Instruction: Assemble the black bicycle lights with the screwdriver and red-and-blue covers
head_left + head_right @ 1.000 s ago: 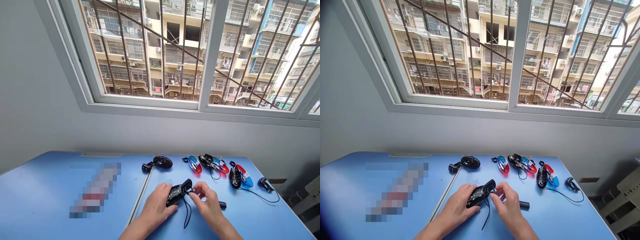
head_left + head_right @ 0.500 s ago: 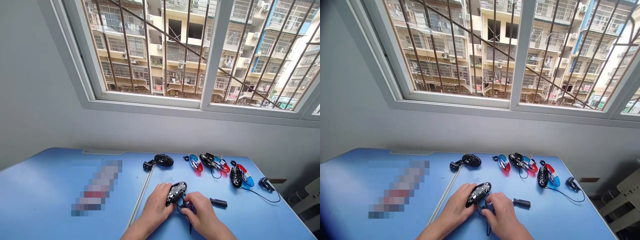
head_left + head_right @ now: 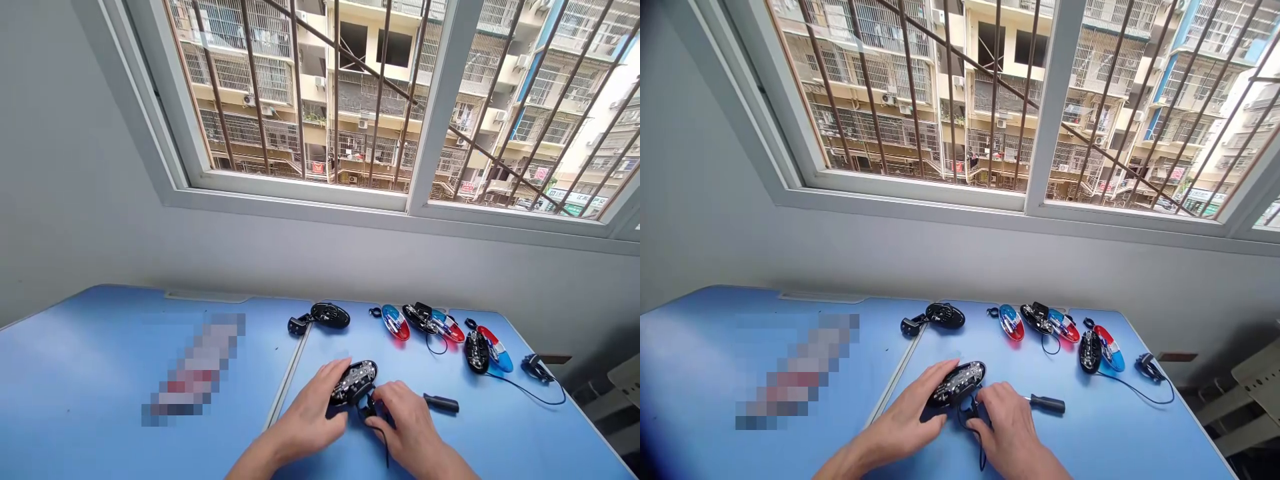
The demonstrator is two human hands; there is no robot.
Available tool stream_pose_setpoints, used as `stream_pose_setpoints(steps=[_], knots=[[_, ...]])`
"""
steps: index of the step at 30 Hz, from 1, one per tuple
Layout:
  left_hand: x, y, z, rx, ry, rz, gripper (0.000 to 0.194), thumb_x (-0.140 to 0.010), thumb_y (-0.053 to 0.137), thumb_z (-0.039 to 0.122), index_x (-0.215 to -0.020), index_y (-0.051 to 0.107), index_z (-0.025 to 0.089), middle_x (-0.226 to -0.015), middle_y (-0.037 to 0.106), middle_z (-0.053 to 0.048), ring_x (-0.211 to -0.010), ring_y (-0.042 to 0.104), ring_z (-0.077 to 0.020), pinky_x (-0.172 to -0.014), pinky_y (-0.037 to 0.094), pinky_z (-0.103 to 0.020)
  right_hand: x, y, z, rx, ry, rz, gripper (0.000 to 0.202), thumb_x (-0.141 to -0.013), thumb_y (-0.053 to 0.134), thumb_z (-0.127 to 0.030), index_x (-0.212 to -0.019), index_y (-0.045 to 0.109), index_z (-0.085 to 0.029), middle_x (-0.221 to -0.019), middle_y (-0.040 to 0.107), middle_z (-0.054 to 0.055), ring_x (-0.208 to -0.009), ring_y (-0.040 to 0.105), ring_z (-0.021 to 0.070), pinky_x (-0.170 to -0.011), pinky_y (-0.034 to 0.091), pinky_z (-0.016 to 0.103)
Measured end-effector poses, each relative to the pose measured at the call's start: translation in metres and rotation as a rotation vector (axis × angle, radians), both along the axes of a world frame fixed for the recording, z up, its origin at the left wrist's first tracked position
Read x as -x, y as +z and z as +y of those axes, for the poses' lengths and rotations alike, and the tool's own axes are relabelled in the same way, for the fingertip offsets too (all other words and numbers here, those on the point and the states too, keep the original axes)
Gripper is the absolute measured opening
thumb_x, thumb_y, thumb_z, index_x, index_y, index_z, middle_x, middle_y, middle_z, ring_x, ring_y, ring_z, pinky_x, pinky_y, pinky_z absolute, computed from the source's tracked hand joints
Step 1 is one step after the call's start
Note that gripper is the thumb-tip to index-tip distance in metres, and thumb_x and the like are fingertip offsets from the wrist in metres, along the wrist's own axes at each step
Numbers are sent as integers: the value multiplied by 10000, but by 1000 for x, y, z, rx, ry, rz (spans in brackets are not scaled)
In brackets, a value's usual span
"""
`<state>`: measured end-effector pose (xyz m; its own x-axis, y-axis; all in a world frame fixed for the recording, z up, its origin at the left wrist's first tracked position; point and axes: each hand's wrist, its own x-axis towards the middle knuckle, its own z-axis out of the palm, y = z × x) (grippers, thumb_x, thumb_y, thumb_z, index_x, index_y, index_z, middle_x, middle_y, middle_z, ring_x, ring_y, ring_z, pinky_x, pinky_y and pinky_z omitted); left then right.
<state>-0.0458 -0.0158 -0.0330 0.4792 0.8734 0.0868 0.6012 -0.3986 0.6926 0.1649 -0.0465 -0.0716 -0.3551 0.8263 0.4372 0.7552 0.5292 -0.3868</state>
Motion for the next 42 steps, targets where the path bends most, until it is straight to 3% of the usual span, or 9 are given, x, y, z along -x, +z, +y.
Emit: stream_pose_setpoints(steps=[4,7,12,17,24,29,32,36,42], knots=[[-7,2,-1,6,37,-15,603,-741,566,248,-1330,449,192,-1385,508,-110,-1280,453,-311,-1090,374,-446,3,-2,0,-19,-11,-33,214,-776,691,-181,-869,503,-223,-762,637,-3,-683,577,187,-572,346,264],[-11,-1,-1,-35,37,-32,548,-759,559,253,-1297,471,206,-1322,560,-101,-1233,498,-293,-1058,411,-436,6,-3,1,-28,-26,-51,245,-760,700,-161,-892,501,-218,-773,647,4,-686,585,195,-572,353,267],[-7,-5,3,26,73,-64,590,-742,571,263,-1316,467,180,-1371,531,-112,-1265,477,-310,-1073,396,-439,4,1,-1,7,-16,-47,298,-758,708,-173,-968,501,-211,-841,665,24,-745,609,213,-602,389,280],[-1,0,6,104,105,-109,619,-713,578,265,-1318,479,182,-1376,540,-100,-1265,485,-314,-1070,398,-431,0,9,-5,53,-9,5,283,-760,679,-177,-986,513,-219,-865,663,25,-767,614,204,-623,411,279],[0,8,9,231,68,-192,734,-621,556,237,-1337,432,132,-1323,569,-119,-1244,498,-311,-1061,398,-401,-5,19,-3,-29,37,129,277,-797,596,-166,-1060,526,-218,-919,660,47,-809,604,202,-679,470,305],[2,0,11,276,-51,-292,785,-588,574,194,-1352,392,201,-1258,590,-71,-1155,551,-281,-993,448,-370,-10,24,2,-29,66,79,609,-759,597,-117,-1333,415,-212,-1260,579,127,-1075,550,270,-864,498,416],[2,-7,14,311,-139,-348,840,-566,587,181,-1372,354,204,-1223,590,-67,-1114,565,-263,-969,461,-361,-8,23,2,45,100,-9,721,-718,619,-100,-1389,375,-204,-1345,527,141,-1159,511,301,-922,477,463],[3,-14,17,328,-166,-410,856,-571,623,204,-1378,337,184,-1278,537,-102,-1195,505,-276,-1021,412,-372,-6,22,0,113,149,-57,705,-719,612,-95,-1380,391,-201,-1316,554,123,-1104,551,284,-907,484,443],[4,-21,19,361,-106,-484,818,-589,645,195,-1353,354,172,-1304,503,-132,-1247,458,-302,-1070,352,-418,-8,23,0,82,89,-106,571,-780,660,-182,-1316,462,-206,-1182,634,114,-992,609,272,-846,505,425]])
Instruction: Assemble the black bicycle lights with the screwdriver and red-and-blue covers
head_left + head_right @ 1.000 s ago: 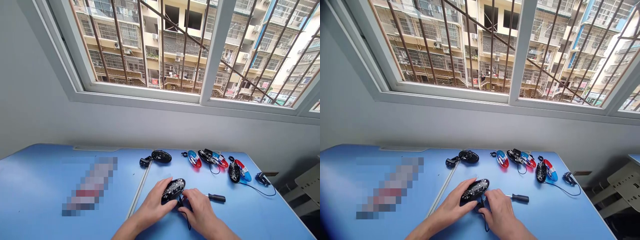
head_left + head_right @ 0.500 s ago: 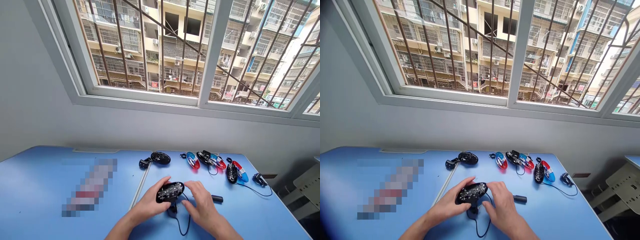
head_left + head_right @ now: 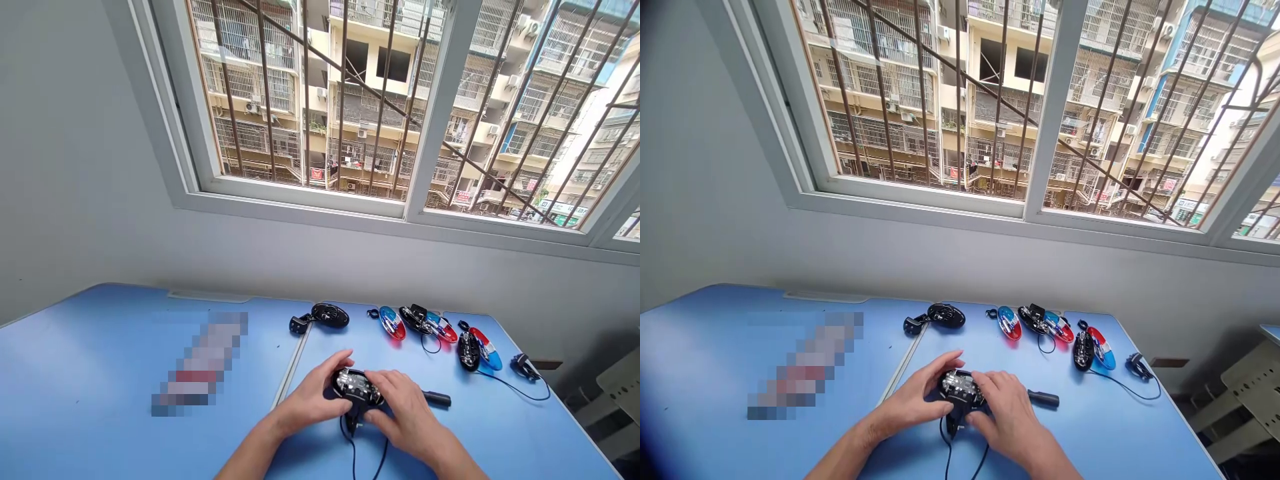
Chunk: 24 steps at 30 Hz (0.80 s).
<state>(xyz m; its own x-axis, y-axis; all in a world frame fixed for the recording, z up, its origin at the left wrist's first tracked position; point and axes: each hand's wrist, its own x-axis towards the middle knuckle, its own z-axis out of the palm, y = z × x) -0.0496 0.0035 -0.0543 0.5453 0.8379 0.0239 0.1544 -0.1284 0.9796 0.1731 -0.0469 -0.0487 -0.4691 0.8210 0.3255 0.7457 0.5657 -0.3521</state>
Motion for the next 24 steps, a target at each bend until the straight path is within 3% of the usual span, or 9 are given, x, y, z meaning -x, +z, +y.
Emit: stream_pose_setpoints(steps=[7,11,16,24], knots=[[-2,-3,2,10,-21,-41,766,-631,642,171,-1348,371,174,-1288,517,-115,-1240,469,-298,-1070,364,-418,3,-5,4,-205,-23,-155,705,-758,710,-153,-1383,412,-283,-1232,611,143,-928,649,277,-739,544,386],[-1,-4,2,20,-14,-29,766,-645,650,173,-1358,370,184,-1325,509,-116,-1274,444,-303,-1080,360,-414,7,-4,4,-275,-34,-228,606,-759,708,-168,-1310,499,-308,-1131,663,111,-798,662,255,-659,548,363],[0,-8,3,6,-18,-32,746,-655,666,186,-1349,392,181,-1340,504,-121,-1266,453,-302,-1076,367,-416,8,-7,4,-306,-25,-169,512,-779,661,-154,-1263,544,-274,-1090,679,99,-777,658,232,-645,548,332],[-3,-11,5,71,48,-151,642,-742,692,426,-1297,464,198,-1302,520,-115,-1234,473,-293,-1017,420,-414,1,-17,8,-326,-11,-23,348,-896,536,-251,-1242,567,-237,-1049,688,92,-803,656,199,-689,546,299]])
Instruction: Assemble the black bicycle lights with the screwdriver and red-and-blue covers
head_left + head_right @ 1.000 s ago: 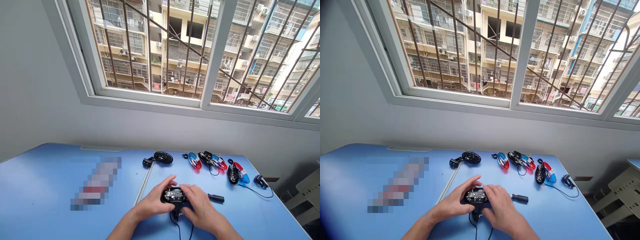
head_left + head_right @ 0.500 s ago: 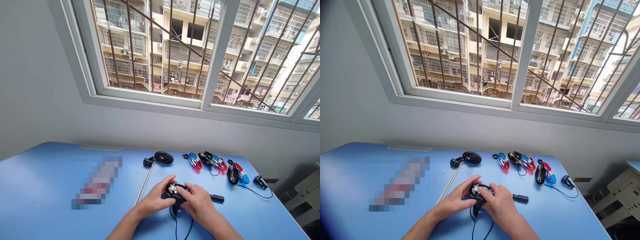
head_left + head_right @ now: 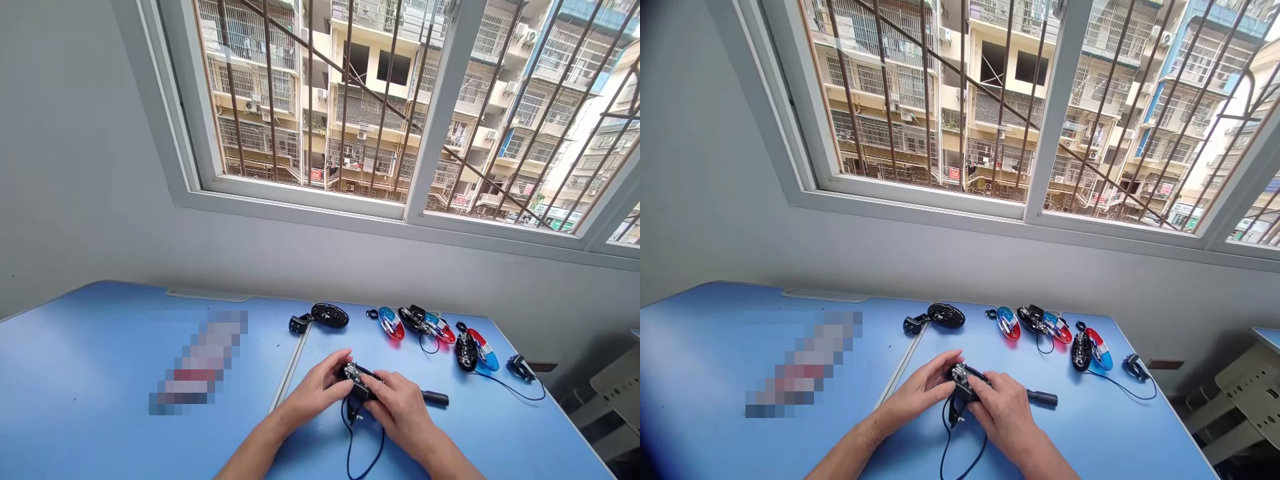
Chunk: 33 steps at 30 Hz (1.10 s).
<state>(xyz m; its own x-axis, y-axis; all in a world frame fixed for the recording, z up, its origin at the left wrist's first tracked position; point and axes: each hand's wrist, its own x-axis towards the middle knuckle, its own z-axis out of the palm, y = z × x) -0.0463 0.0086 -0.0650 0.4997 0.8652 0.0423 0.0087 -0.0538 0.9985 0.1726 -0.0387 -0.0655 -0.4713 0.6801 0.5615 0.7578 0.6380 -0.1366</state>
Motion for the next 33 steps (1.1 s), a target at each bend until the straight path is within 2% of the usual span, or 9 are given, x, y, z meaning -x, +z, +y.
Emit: stream_pose_setpoints(steps=[5,9,13,15,22,26,31,33], knots=[[-1,7,-1,36,102,-3,646,-767,653,525,-1280,471,176,-1312,510,-154,-1223,478,-310,-983,443,-434,-14,7,10,-100,-80,-6,330,-940,455,-270,-1242,583,-239,-1061,684,90,-779,640,188,-675,527,286],[-3,8,-1,19,150,37,658,-732,679,478,-1254,488,126,-1283,528,-191,-1157,520,-310,-956,459,-422,-20,29,34,-180,-209,-71,320,-944,465,-291,-1222,615,-241,-1067,691,86,-796,640,193,-665,501,269],[-5,8,-1,-18,163,82,616,-691,689,389,-1213,524,106,-1204,579,-188,-1092,560,-303,-909,485,-400,-13,53,65,-103,-402,-275,310,-925,515,-273,-1213,628,-288,-1107,686,65,-846,633,197,-711,471,266],[-5,9,0,-23,173,101,568,-686,676,348,-1185,546,110,-1168,599,-175,-1067,576,-295,-885,496,-386,-5,59,80,-78,-440,-320,311,-920,528,-259,-1211,631,-291,-1095,689,68,-854,630,200,-719,460,268],[-5,10,0,-50,200,168,453,-698,616,276,-1125,587,126,-1118,620,-129,-979,612,-242,-805,528,-322,23,58,118,-13,-480,-377,289,-877,610,-262,-1162,653,-281,-1003,696,86,-834,626,222,-669,421,288],[-7,10,-4,-188,185,255,446,-721,575,230,-1165,583,190,-1197,596,-83,-913,620,-199,-761,539,-301,31,55,129,36,-500,-392,253,-892,599,-266,-1140,649,-282,-954,696,74,-839,628,207,-678,399,286],[-8,6,-6,-398,163,344,492,-704,589,197,-1196,593,188,-1300,572,-113,-1179,522,-283,-892,512,-357,34,50,135,69,-520,-389,220,-896,601,-306,-1105,643,-254,-915,700,62,-848,628,207,-684,379,290],[-8,6,-6,-435,159,387,479,-711,586,194,-1189,602,168,-1299,574,-131,-1210,506,-299,-916,505,-375,34,48,135,71,-527,-381,226,-895,603,-324,-1097,635,-227,-921,701,72,-857,622,216,-686,371,296]])
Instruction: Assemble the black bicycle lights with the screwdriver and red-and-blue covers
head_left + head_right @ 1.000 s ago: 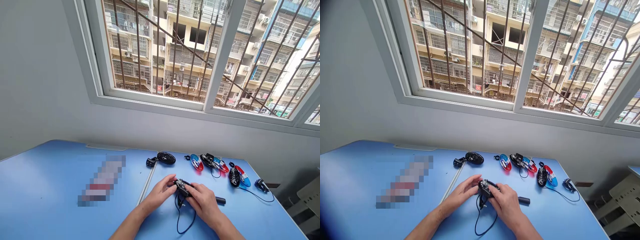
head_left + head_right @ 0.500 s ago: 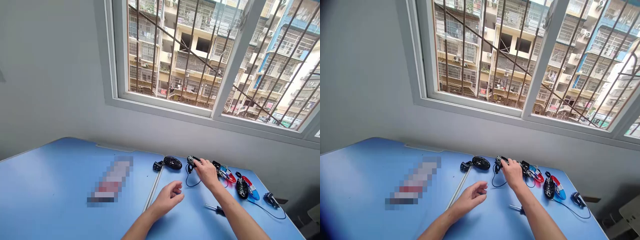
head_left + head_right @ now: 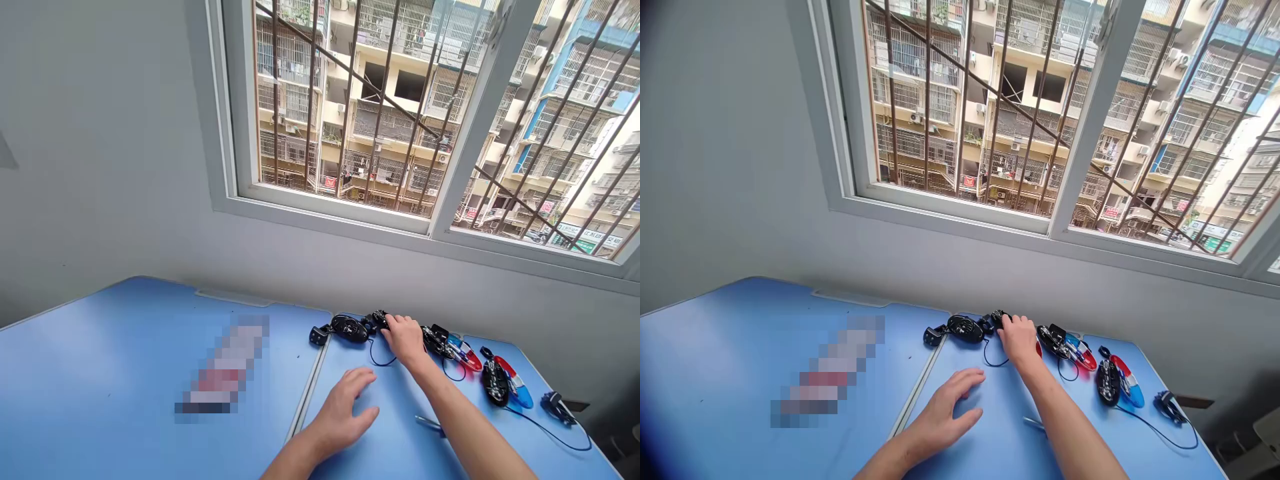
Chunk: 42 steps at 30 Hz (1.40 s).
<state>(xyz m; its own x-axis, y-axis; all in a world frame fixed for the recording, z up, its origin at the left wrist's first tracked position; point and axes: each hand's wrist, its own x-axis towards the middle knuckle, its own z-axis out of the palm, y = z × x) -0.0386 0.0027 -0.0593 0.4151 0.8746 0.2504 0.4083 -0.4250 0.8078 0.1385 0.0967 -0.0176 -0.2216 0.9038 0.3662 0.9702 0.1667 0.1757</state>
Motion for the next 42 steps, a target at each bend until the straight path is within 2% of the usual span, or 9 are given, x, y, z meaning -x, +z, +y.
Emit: stream_pose_setpoints(steps=[12,21,25,28,32,37,39,42], knots=[[1,7,-3,-84,-27,67,379,-709,580,158,-1082,642,174,-1168,635,-113,-1081,589,-258,-930,498,-364,1,-7,-7,-69,12,38,185,-885,612,-359,-883,638,-176,-865,702,83,-816,585,231,-671,319,314],[-1,8,-4,-140,-26,36,346,-701,585,144,-1036,661,178,-1089,661,-102,-1016,607,-256,-906,507,-370,-7,-16,-28,-137,53,55,175,-902,581,-346,-886,641,-182,-888,701,76,-820,588,228,-700,324,325],[0,6,0,-198,117,10,331,-738,563,149,-1048,665,202,-1098,664,-103,-1035,604,-283,-928,501,-415,-8,-21,-33,-146,38,65,173,-895,586,-337,-847,639,-179,-853,704,71,-804,587,231,-707,316,333],[3,2,3,-220,215,75,372,-745,570,171,-1106,654,201,-1172,646,-130,-1108,573,-327,-967,470,-480,-8,-23,-33,-144,25,71,172,-884,601,-335,-830,637,-176,-826,702,69,-795,584,236,-708,312,337],[4,-1,2,-189,114,234,481,-734,612,221,-1213,603,179,-1278,602,-163,-1235,479,-390,-1031,373,-565,-6,-22,-33,-140,15,74,160,-879,611,-329,-850,633,-173,-839,697,79,-809,581,248,-704,314,343],[4,6,-5,-199,1,292,527,-726,645,250,-1247,566,226,-1322,582,-114,-1281,425,-391,-1047,335,-550,-7,-21,-34,-134,32,82,179,-866,633,-348,-887,630,-170,-860,686,91,-807,582,256,-695,326,344],[3,10,-6,-227,11,301,453,-723,646,243,-1173,605,220,-1252,624,-114,-1221,479,-376,-1015,364,-528,-7,-17,-36,-136,47,90,200,-869,627,-350,-946,631,-165,-920,686,106,-839,581,265,-708,341,351],[0,13,-7,-272,136,266,215,-779,555,190,-967,659,191,-980,700,-106,-964,603,-310,-859,447,-459,-1,-7,-36,-129,95,100,240,-897,583,-338,-1063,617,-167,-1056,675,120,-911,574,267,-753,367,360]])
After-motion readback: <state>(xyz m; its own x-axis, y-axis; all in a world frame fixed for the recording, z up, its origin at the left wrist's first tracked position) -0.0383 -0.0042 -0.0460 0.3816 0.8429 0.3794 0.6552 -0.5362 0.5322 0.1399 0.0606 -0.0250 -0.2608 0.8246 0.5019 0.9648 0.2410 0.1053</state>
